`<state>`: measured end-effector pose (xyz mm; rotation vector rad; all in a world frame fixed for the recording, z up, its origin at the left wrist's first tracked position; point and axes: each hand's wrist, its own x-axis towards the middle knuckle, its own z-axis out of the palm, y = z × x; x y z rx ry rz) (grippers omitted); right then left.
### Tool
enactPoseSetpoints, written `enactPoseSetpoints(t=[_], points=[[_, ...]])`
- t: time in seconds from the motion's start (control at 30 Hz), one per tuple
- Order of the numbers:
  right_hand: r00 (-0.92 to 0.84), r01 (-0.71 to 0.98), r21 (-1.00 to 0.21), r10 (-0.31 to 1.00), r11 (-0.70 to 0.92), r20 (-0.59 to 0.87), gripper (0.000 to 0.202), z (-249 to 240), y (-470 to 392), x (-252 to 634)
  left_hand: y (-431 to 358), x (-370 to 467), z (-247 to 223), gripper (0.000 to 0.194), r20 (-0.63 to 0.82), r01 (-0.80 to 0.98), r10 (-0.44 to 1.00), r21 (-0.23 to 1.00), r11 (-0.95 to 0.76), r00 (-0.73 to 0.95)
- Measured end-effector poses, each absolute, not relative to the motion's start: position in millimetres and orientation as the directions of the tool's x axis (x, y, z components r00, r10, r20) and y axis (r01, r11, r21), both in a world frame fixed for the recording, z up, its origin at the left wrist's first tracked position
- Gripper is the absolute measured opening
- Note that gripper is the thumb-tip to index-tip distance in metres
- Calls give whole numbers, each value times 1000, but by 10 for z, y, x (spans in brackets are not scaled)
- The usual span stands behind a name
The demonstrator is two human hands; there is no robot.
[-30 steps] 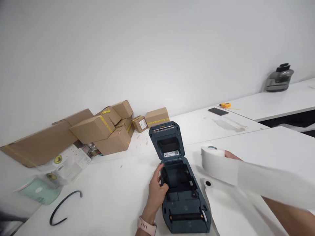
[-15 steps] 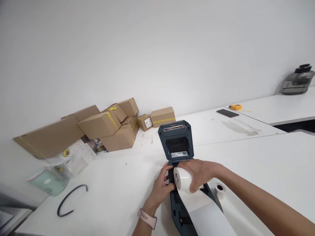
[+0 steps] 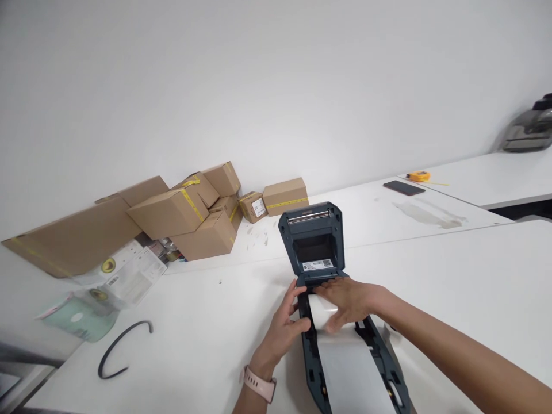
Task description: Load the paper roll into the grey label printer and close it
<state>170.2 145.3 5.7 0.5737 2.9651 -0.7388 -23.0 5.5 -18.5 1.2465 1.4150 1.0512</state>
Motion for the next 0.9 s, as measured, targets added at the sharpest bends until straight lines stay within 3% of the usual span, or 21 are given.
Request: enactPoseSetpoints(t=[0.23, 0.33, 0.4, 0.47, 0.53, 0.6, 0.67, 0.8, 0.9], points=[[-899, 437, -428, 385, 791, -207, 98, 151, 1368, 1670, 14, -187, -84, 70, -106, 150, 994, 983, 109, -32], [-896, 441, -414, 419, 797, -148, 91, 396, 1206, 1729, -3, -185, -114, 71, -106, 137, 994, 985, 109, -31], [-909, 353, -496, 417, 793, 21, 61, 647, 1100, 1820, -7, -186, -142, 71, -96, 133, 995, 986, 99, -28], [-806, 229, -573, 484, 787, 341, 31, 925, 1066, 1907, -10, -181, -157, 68, -66, 143, 997, 987, 70, -30], [-484, 213, -548, 574, 809, 660, 28, 1169, 1149, 1950, -19, -169, -152, 66, -40, 156, 999, 987, 44, -30], [-175, 303, -512, 575, 804, 799, 32, 1331, 1333, 1931, -34, -155, -138, 66, -40, 158, 999, 986, 44, -33], [-125, 324, -590, 651, 740, 749, 41, 1394, 1542, 1864, -53, -143, -123, 68, -60, 146, 997, 987, 65, -40], [-295, 182, -818, 824, 546, 485, 51, 1301, 1699, 1717, -87, -106, -108, 70, -67, 102, 996, 992, 73, -65], [-233, 100, -818, 813, 566, 534, 41, 1125, 1494, 1740, -162, -13, -139, 68, -76, 95, 985, 991, 92, -157]])
